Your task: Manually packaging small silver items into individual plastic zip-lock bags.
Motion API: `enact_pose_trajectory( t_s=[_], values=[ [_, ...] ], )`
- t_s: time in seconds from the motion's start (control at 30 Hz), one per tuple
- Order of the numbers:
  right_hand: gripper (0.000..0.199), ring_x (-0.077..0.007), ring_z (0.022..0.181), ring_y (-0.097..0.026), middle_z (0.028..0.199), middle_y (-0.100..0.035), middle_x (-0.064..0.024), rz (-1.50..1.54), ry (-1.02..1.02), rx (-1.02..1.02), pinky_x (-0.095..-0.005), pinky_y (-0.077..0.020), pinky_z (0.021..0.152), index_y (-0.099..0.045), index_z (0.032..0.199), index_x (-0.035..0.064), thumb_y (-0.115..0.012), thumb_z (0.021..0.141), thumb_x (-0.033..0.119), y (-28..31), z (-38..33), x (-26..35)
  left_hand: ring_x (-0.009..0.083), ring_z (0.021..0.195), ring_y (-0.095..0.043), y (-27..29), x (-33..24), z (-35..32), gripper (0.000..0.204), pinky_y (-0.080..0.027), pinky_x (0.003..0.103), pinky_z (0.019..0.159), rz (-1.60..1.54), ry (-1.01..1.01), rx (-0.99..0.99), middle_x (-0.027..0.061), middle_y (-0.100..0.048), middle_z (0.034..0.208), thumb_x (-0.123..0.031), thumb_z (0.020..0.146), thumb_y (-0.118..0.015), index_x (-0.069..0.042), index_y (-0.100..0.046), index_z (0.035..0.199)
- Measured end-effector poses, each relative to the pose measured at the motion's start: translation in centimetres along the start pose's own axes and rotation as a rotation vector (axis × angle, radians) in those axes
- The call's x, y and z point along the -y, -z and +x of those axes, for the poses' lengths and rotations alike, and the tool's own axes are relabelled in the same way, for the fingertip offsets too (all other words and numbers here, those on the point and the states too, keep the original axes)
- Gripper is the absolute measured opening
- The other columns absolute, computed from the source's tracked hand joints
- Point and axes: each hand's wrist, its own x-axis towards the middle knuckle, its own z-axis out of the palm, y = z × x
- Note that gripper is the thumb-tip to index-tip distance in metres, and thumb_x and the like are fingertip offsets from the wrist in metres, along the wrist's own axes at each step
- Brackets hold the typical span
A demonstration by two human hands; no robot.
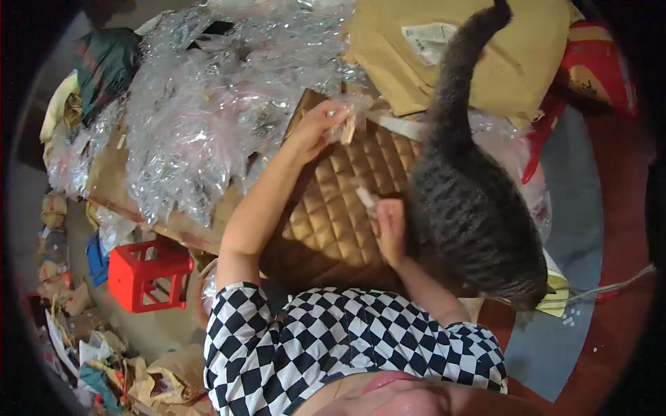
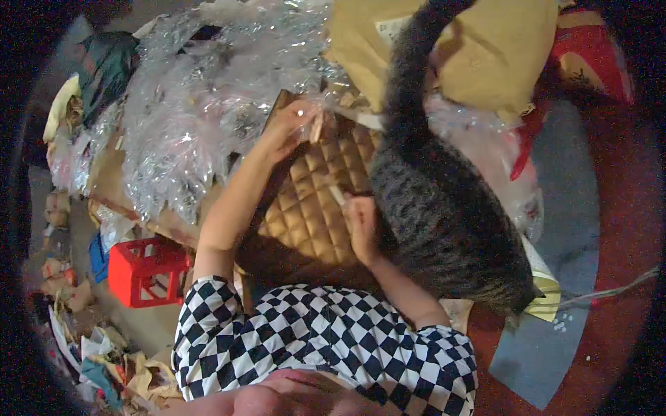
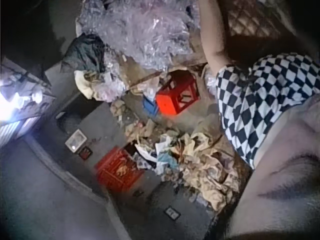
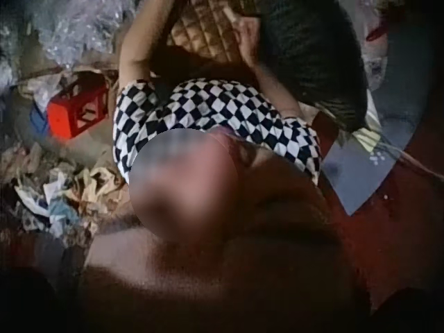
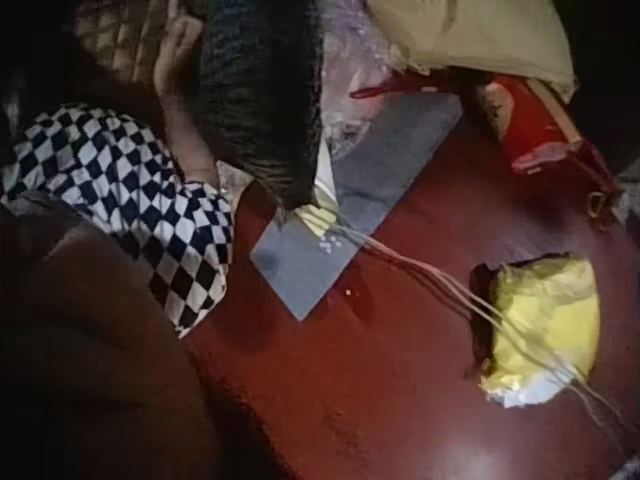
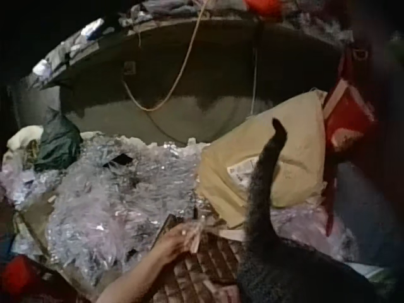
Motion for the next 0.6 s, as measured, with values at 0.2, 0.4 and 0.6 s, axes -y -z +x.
enact_pose_trajectory(
  t_s=[0.2, 0.4, 0.6],
  values=[
    [0.039, -0.021, 0.104, -0.059, 0.117, -0.059, -0.0107, 0.734, -0.435, 0.105, -0.0364, -0.0471, 0.093, -0.046, 0.132, 0.0014, -0.045, 0.1, 0.024, -0.8, 2.1, 5.2, 0.0251, 0.096, -0.067, -0.1, 2.4, -8.5, 0.017, -0.056, 0.034, 0.079, -0.343, 0.218, 0.143, 0.0119, -0.066, 0.105, -0.011, 0.093, -0.059, -0.004, -0.058, 0.108],
    [0.03, -0.0193, 0.1, -0.06, 0.112, -0.061, -0.0087, 0.991, -0.589, 0.223, -0.0381, -0.0485, 0.09, -0.054, 0.122, 0.0041, -0.054, 0.094, 0.014, -1.5, 1.7, 3.5, 0.0091, 0.091, -0.059, -2.8, 3.4, -11.6, 0.012, -0.048, 0.024, 0.08, 0.152, 0.059, -0.073, 0.0032, -0.064, 0.1, -0.009, 0.09, -0.065, -0.004, -0.06, 0.101],
    [0.016, -0.0121, 0.087, -0.061, 0.096, -0.064, -0.004, 0.68, -0.335, 0.003, -0.0269, -0.0478, 0.08, -0.059, 0.107, 0.0048, -0.059, 0.091, 0.009, -1.0, 2.5, 6.3, 0.0114, 0.086, -0.056, -2.0, 2.4, -13.1, 0.013, -0.045, 0.025, 0.078, 0.737, -0.233, -0.609, 0.0035, -0.062, 0.098, -0.009, 0.087, -0.067, -0.003, -0.059, 0.095]
  ],
)
